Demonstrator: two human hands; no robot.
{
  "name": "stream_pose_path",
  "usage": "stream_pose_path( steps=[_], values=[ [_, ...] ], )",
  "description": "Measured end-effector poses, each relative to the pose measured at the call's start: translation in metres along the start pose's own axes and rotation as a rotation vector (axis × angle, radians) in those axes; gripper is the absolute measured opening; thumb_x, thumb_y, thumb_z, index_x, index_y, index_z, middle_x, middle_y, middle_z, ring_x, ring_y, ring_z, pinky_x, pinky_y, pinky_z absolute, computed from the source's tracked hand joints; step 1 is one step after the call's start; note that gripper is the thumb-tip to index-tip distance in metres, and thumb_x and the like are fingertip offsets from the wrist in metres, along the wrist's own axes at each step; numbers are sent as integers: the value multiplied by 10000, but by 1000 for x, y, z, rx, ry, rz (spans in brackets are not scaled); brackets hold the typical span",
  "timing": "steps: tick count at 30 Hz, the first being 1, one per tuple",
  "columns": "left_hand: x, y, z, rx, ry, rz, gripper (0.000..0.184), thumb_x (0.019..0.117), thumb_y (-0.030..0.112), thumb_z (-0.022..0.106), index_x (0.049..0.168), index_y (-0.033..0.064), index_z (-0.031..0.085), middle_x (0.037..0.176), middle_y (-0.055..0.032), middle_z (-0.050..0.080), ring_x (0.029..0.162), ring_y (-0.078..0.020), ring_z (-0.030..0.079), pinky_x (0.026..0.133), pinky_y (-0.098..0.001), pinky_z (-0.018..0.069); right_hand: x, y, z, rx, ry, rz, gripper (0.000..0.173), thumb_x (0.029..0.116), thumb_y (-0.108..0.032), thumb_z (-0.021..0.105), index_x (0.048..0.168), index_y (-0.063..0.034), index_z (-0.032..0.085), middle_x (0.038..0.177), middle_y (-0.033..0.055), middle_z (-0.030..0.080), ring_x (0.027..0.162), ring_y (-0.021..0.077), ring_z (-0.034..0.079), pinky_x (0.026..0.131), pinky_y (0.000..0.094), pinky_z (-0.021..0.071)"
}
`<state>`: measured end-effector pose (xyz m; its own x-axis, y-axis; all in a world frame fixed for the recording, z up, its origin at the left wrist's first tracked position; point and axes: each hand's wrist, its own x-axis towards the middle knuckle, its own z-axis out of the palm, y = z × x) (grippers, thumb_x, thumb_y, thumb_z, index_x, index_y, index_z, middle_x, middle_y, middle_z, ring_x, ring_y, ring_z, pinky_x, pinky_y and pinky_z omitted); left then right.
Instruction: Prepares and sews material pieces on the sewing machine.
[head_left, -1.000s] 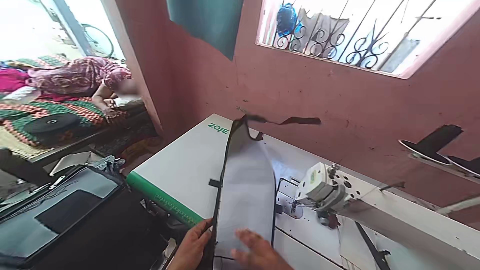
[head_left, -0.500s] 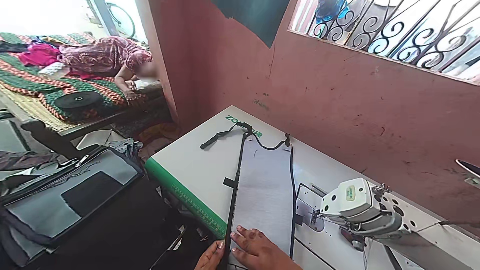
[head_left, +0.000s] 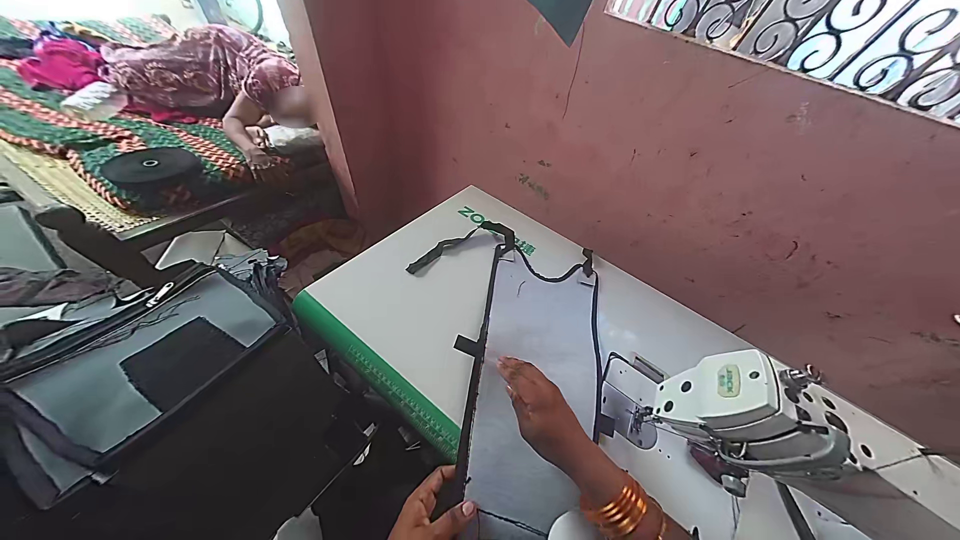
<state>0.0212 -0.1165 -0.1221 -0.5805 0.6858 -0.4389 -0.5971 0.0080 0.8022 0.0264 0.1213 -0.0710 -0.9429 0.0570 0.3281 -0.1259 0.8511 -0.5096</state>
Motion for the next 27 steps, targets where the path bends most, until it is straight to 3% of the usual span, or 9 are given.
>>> stream_pose_path(
  steps=[8,12,14,16,18,21,22,24,27],
  values=[
    [11,3,11,-36,87,34,292,909,-40,654,1192,1,594,1018,-59,719,888,-113,713,814,-298,607,-61,-34,-32,-27,-84,-15,285,991,-145,547,1149,-2,738,1152,120,751,1098,248,713,962,373,561],
    [38,25,25,370,120,304,493,937,197,677,1372,2,548,1140,-87,697,956,-98,695,873,-280,578,-72,-61,-30,-20,-81,-124,266,999,-154,587,1167,-10,735,1174,140,741,1135,262,697,995,385,540],
    [42,39,19,800,217,515,478,962,327,667,1306,-4,648,956,-92,763,790,-170,739,744,-394,618,-76,-72,-30,-13,-26,-114,294,987,-162,599,1193,8,721,1201,161,729,1160,270,685,1025,375,522],
    [27,47,1,892,231,542,352,958,356,664,1065,29,741,764,-99,727,641,-240,705,614,-489,589,-81,-80,-32,208,26,-16,399,995,-213,635,1250,93,665,1252,224,695,1206,264,664,1060,335,508],
    [-2,49,-8,595,-44,383,219,975,340,644,846,168,685,662,89,598,551,-26,538,522,-235,464,-86,-88,-23,554,15,89,706,940,-360,721,1370,165,526,1345,271,625,1257,257,633,1051,362,531],
    [-42,53,16,61,-441,356,163,1007,382,630,920,310,747,785,175,667,661,71,573,617,-130,487,-93,-110,7,1067,-201,97,1032,795,-333,851,1493,176,285,1481,253,495,1361,202,522,1138,355,430],
    [-46,60,24,44,-389,458,169,1005,419,617,941,330,745,799,175,676,673,65,593,636,-137,512,-93,-118,13,1203,-239,121,937,783,-206,867,1464,120,313,1410,166,538,1274,128,567,1089,317,472],
    [-39,81,19,21,-138,674,239,1021,473,566,905,342,729,710,164,634,585,41,565,559,-153,502,-97,-123,4,1296,-241,212,686,861,6,744,1451,107,410,1268,158,628,1055,142,671,943,342,571],
    [-28,120,-36,-42,250,853,412,1105,437,366,807,324,627,571,172,519,460,36,458,433,-145,401,-137,-109,-42,1077,-302,288,372,965,-82,645,1309,56,613,949,90,712,706,82,645,647,270,563]
  ],
)
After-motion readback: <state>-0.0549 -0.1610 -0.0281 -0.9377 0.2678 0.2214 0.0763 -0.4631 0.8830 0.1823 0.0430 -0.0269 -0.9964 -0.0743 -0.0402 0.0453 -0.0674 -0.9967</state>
